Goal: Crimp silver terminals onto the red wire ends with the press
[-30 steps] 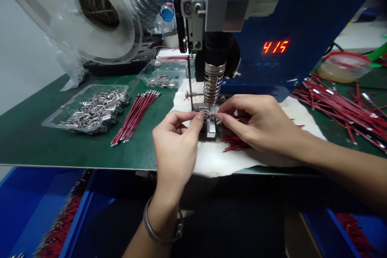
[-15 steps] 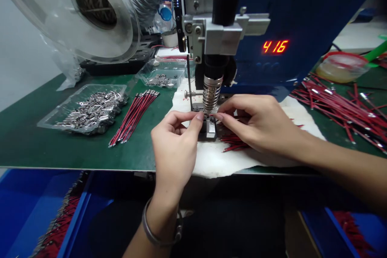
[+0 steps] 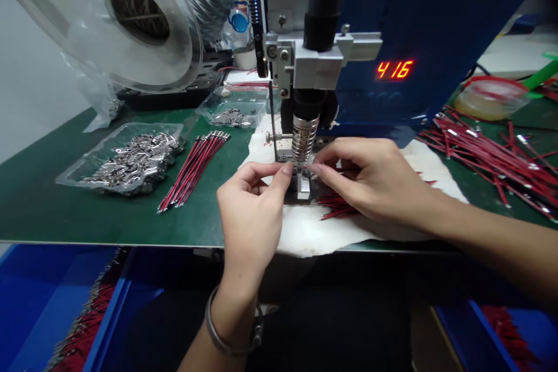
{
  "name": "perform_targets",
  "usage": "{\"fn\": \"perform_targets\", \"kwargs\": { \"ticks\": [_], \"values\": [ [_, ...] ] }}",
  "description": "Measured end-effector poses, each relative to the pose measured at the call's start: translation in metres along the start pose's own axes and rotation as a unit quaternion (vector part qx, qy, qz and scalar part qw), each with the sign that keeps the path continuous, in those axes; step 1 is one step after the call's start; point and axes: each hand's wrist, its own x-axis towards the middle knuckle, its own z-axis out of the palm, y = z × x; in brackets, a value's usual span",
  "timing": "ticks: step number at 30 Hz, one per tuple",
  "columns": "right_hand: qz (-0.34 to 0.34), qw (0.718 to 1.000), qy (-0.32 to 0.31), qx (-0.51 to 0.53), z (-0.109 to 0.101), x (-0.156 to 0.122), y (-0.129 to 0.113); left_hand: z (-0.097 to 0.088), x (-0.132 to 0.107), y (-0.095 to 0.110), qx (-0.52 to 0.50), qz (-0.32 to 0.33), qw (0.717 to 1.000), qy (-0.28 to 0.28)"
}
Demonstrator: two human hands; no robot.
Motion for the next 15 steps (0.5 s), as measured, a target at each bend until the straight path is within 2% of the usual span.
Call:
{"fn": "perform_targets", "kwargs": {
  "ticks": [15],
  "values": [
    [-0.011, 1.0, 0.005, -0.002, 0.001, -0.0001, 0.0013, -0.0003, 0.0011, -0.0009, -0.001, -0.004, 1.0, -0.004]
  ]
}}
